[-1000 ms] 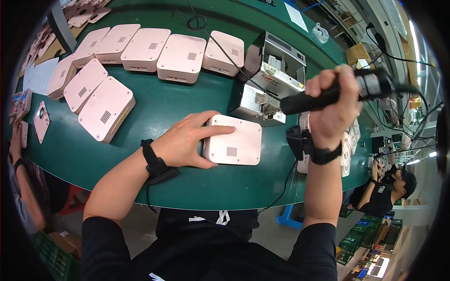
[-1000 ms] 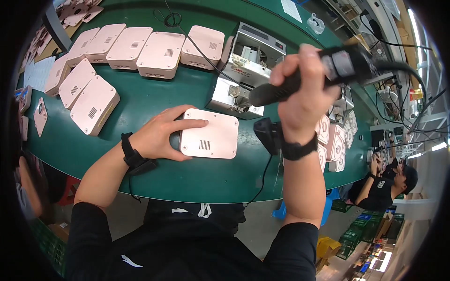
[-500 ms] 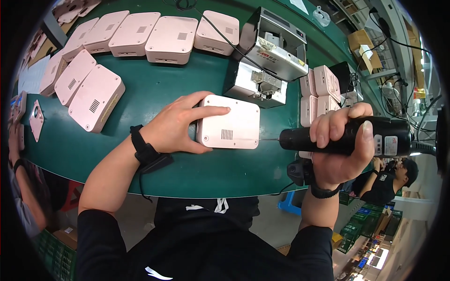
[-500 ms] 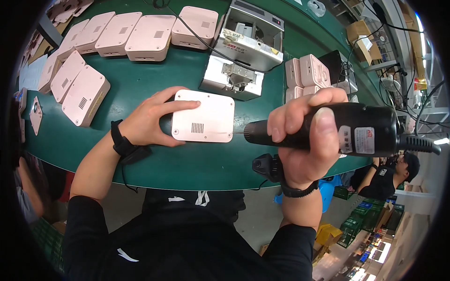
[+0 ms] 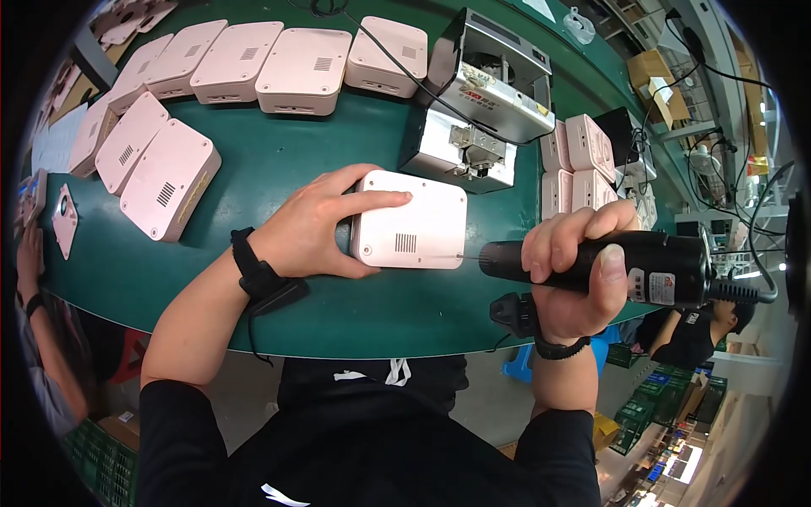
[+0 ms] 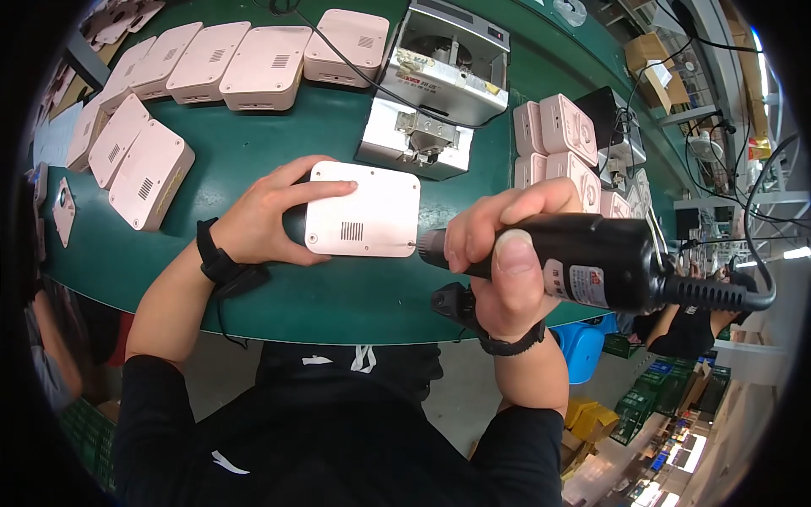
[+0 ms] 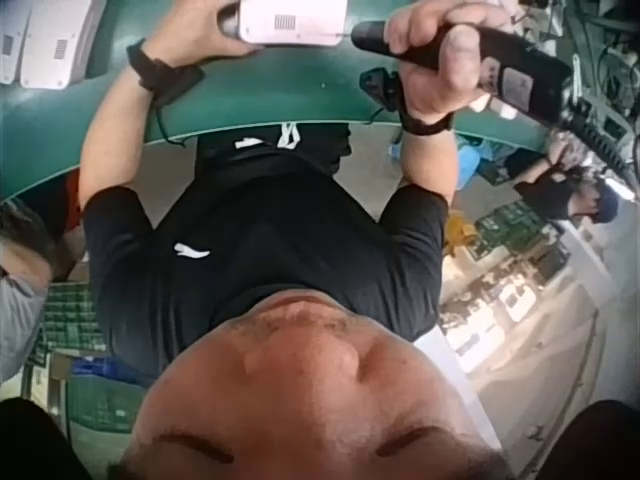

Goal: The person picks up a pink electronic device, uses a power screwdriver to drive screws into the back panel, and then places it onto a stack of completed units.

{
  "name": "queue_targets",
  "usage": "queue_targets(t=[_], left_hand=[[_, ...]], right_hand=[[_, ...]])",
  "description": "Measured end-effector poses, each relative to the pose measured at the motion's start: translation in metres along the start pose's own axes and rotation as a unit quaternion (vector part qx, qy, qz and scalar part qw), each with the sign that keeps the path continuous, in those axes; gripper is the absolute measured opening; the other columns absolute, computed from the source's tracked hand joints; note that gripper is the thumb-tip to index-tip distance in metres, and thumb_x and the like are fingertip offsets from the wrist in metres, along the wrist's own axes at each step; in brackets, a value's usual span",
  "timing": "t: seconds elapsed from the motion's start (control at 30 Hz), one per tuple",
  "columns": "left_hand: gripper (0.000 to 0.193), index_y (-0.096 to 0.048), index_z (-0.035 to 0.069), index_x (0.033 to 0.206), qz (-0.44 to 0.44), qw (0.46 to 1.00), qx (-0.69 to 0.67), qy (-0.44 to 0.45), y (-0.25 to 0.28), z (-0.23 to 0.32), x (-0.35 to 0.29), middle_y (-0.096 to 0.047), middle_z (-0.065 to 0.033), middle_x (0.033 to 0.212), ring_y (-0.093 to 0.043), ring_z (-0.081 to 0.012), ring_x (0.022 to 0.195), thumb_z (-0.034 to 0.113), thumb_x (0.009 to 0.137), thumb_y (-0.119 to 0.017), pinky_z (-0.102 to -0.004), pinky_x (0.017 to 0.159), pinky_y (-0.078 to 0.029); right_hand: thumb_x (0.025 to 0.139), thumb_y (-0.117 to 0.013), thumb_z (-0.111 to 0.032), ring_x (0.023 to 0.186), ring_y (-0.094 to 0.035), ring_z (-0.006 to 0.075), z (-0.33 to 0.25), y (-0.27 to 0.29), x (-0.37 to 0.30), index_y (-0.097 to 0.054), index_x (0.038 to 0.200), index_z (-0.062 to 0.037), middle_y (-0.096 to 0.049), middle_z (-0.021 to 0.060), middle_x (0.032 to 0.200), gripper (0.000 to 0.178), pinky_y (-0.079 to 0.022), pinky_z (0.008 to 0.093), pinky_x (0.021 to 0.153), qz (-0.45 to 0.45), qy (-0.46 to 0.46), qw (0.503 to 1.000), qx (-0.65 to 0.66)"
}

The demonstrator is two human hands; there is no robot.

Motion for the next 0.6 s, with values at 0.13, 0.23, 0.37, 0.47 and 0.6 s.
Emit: queue_targets(t=[0.13, 0.23, 0.37, 0.47, 0.6], left_hand=[[0.080, -0.060, 0.024, 0.132, 0.000, 1.000, -0.002, -0.004, 0.001, 0.001, -0.001, -0.049, -0.0134, 0.136, -0.054, -0.0345, 0.118, 0.014, 0.057, -0.086, -0.0402, 0.100, -0.048], [0.078, -0.059, 0.025, 0.132, -0.006, 1.000, -0.002, -0.001, 0.001, 0.001, -0.002, -0.049, -0.0135, 0.135, -0.053, -0.0349, 0.119, 0.017, 0.059, -0.085, -0.0421, 0.101, -0.046], [0.078, -0.059, 0.026, 0.133, -0.010, 1.000, 0.005, 0.003, 0.001, 0.004, -0.002, -0.048, -0.0136, 0.136, -0.053, -0.0351, 0.120, 0.018, 0.060, -0.085, -0.0422, 0.102, -0.045], [0.077, -0.058, 0.026, 0.133, -0.013, 1.000, 0.002, 0.007, 0.000, 0.004, -0.001, -0.048, -0.0140, 0.136, -0.052, -0.0357, 0.120, 0.019, 0.060, -0.085, -0.0428, 0.102, -0.045], [0.077, -0.058, 0.026, 0.133, -0.010, 1.000, 0.005, 0.003, 0.000, 0.003, -0.002, -0.048, -0.0147, 0.136, -0.052, -0.0363, 0.120, 0.020, 0.061, -0.084, -0.0431, 0.103, -0.044]], right_hand=[[0.093, -0.055, -0.032, 0.050, -0.046, 0.0153, -0.003, -0.005, 0.008, -0.043, 0.103, -0.0079, -0.048, 0.0041, 0.067, 0.029, -0.042, 0.0317, 0.051, -0.001, -0.012, 1.000, -0.012], [0.093, -0.055, -0.031, 0.051, -0.046, 0.0154, -0.015, -0.003, 0.027, -0.046, 0.104, -0.0071, -0.049, 0.0040, 0.067, 0.028, -0.043, 0.0322, 0.053, 0.012, 0.010, 1.000, 0.004], [0.095, -0.054, -0.030, 0.054, -0.047, 0.0158, -0.022, 0.005, 0.066, -0.050, 0.103, -0.0066, -0.050, 0.0040, 0.069, 0.026, -0.043, 0.0332, 0.057, 0.050, 0.069, 0.996, 0.035], [0.096, -0.052, -0.031, 0.056, -0.047, 0.0159, -0.017, 0.008, 0.090, -0.053, 0.102, -0.0069, -0.050, 0.0039, 0.070, 0.025, -0.043, 0.0338, 0.059, 0.070, 0.087, 0.994, 0.007], [0.097, -0.051, -0.035, 0.056, -0.046, 0.0162, 0.001, 0.008, 0.100, -0.054, 0.100, -0.0072, -0.051, 0.0041, 0.071, 0.028, -0.042, 0.0343, 0.059, 0.103, 0.015, 0.993, -0.063]])
Point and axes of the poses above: each hand's wrist, its own x-axis towards the middle knuckle, its own y-axis out of the back of the hand, z = x × y, the point moved 6 cm from there along x, towards the middle knuckle
